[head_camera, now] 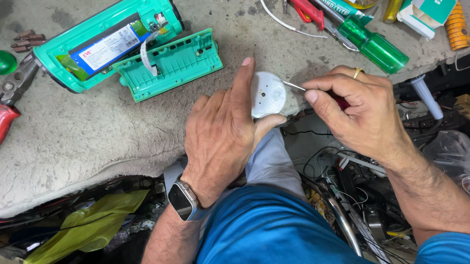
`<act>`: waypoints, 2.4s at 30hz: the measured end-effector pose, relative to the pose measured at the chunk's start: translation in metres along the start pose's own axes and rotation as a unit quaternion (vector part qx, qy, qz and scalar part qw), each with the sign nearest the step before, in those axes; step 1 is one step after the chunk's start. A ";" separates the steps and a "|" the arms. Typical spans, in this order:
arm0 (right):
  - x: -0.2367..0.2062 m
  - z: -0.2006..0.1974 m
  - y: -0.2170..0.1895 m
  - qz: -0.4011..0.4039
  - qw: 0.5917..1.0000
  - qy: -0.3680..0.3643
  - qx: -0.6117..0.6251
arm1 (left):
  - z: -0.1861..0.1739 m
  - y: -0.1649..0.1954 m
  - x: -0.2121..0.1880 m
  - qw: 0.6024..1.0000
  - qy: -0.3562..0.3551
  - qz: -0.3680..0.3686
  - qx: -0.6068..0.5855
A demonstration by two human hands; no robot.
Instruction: The person uses a small screwdriver to repeatedly poke and scrape a small white circular component on a workbench. The person holds the component steady with one hand while manipulating it with the other. The task appears to be part of an electronics repair or cleaning process.
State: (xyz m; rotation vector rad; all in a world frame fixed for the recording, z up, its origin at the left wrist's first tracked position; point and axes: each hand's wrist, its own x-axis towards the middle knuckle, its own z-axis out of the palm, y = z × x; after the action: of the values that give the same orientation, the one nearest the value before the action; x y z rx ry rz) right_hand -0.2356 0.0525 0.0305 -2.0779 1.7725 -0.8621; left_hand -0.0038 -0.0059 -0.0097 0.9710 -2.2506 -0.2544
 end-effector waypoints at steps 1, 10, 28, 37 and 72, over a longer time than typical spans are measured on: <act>-0.001 0.000 0.000 0.005 1.000 -0.003 -0.002 | 0.000 0.000 -0.001 1.000 -0.001 -0.002 0.008; -0.021 0.022 0.007 0.101 0.988 0.042 0.113 | -0.003 0.000 -0.003 1.000 0.013 0.018 -0.008; -0.038 0.040 -0.008 0.113 0.983 0.081 0.120 | -0.015 -0.005 -0.003 0.997 -0.057 0.029 -0.049; -0.035 0.037 -0.017 0.060 0.994 0.085 0.029 | -0.016 -0.004 -0.002 0.997 -0.055 0.031 -0.052; -0.033 0.033 -0.009 -0.160 0.959 0.112 -0.205 | -0.013 -0.004 0.000 0.996 -0.042 0.018 -0.074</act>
State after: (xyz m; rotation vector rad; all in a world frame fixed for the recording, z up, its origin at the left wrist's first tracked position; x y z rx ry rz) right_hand -0.2107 0.0803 0.0010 -2.6850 1.8868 -0.9020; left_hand 0.0067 -0.0077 -0.0011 0.8564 -2.2864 -0.4466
